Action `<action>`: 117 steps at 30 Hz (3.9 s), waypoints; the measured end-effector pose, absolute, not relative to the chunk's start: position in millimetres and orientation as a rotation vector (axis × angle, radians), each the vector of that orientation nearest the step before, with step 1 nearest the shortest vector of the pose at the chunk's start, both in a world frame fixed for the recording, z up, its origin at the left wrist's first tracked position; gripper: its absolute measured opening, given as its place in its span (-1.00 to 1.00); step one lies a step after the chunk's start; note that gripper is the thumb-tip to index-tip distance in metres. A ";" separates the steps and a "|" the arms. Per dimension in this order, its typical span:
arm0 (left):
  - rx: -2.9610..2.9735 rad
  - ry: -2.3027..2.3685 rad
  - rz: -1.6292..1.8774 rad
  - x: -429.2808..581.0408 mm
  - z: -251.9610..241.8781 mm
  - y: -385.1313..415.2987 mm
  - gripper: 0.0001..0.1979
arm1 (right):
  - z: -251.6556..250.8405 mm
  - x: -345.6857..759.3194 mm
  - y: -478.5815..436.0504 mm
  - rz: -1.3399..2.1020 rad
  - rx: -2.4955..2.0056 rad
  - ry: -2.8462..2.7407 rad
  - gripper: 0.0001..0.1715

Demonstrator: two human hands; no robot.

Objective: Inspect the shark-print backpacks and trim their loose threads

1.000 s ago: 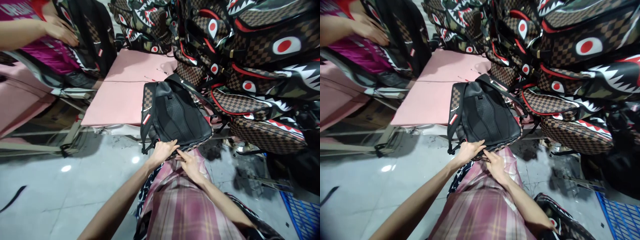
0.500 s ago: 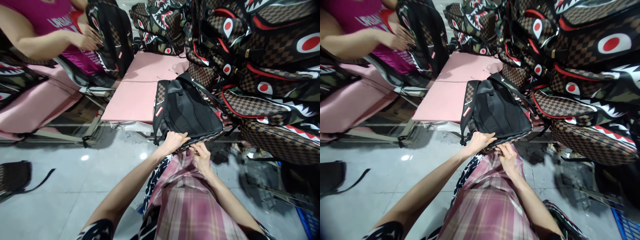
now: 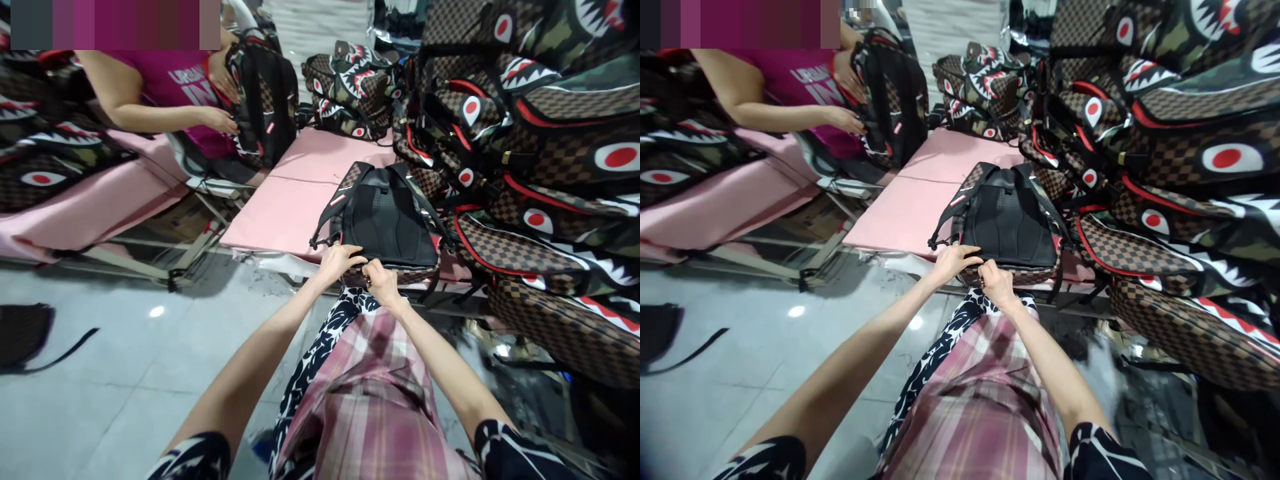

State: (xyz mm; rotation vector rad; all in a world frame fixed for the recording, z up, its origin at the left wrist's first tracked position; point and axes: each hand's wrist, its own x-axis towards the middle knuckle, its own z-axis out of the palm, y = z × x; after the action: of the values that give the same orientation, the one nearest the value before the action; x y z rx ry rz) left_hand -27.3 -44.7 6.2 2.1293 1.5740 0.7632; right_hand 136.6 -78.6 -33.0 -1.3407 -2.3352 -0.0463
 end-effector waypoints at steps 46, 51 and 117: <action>1.116 1.557 1.196 -25.6 -35.8 -101.9 -0.70 | -11.8 124.1 -100.3 0.145 -1.715 -2.131 -0.78; 1.062 1.545 1.219 -24.5 -36.6 -101.1 -0.68 | -7.8 122.8 -99.8 0.177 -1.780 -2.138 -0.77; 2.557 1.792 0.786 -61.3 -62.1 -121.6 -0.66 | -48.1 230.5 -151.6 0.624 -1.599 -0.880 -0.77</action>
State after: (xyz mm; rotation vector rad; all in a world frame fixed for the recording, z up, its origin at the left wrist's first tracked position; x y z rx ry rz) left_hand -61.3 -121.6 -62.1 2.5575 1.7920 0.7859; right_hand 230.5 -151.6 -48.1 -1.5990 -0.8801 0.6240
